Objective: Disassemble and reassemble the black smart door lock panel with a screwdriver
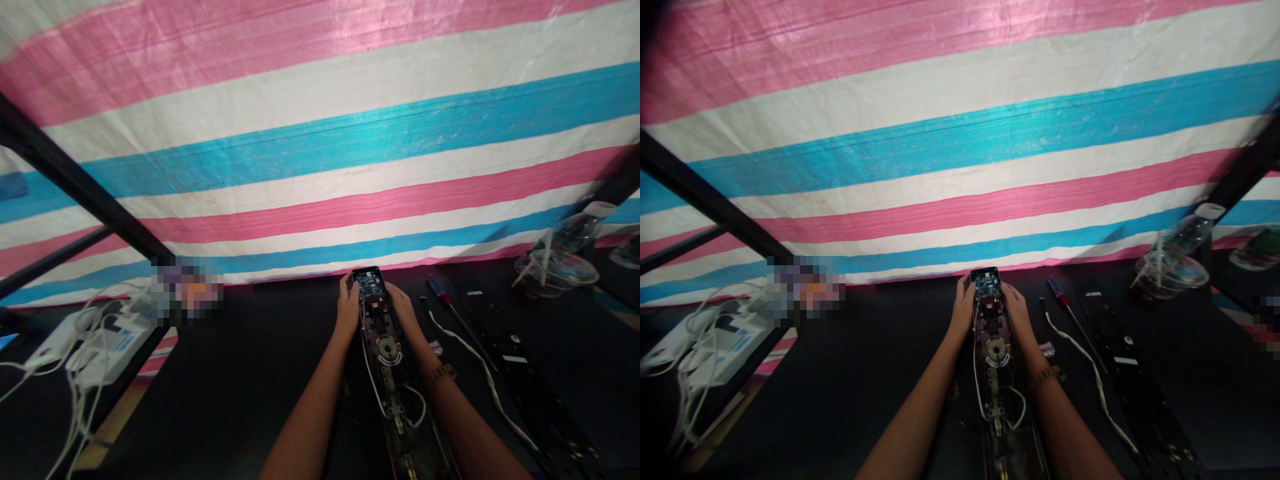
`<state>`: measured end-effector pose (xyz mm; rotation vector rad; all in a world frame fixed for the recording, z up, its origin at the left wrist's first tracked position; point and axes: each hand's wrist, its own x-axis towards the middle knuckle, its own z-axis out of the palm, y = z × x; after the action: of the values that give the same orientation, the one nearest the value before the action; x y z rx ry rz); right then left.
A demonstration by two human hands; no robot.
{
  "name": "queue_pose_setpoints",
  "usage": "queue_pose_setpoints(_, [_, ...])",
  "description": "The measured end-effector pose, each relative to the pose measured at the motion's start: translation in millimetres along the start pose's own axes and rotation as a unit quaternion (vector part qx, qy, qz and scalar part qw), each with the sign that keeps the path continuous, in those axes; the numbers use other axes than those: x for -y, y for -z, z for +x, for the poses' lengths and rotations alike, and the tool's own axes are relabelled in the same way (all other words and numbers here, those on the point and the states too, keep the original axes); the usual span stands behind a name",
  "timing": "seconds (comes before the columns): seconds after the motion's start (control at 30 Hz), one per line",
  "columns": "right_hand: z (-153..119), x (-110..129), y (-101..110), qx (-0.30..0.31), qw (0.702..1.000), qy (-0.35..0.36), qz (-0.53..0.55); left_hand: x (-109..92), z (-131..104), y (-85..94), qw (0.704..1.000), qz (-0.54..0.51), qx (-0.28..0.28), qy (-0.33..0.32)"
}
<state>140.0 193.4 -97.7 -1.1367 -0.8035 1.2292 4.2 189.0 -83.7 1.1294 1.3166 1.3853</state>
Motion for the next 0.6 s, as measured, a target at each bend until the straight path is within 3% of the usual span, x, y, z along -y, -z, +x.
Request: queue_pose_setpoints(0.6, [-0.5,0.5,0.8,0.009,1.000,-0.006,-0.004,1.5,0.1,0.9,1.000,-0.011,0.001,-0.008])
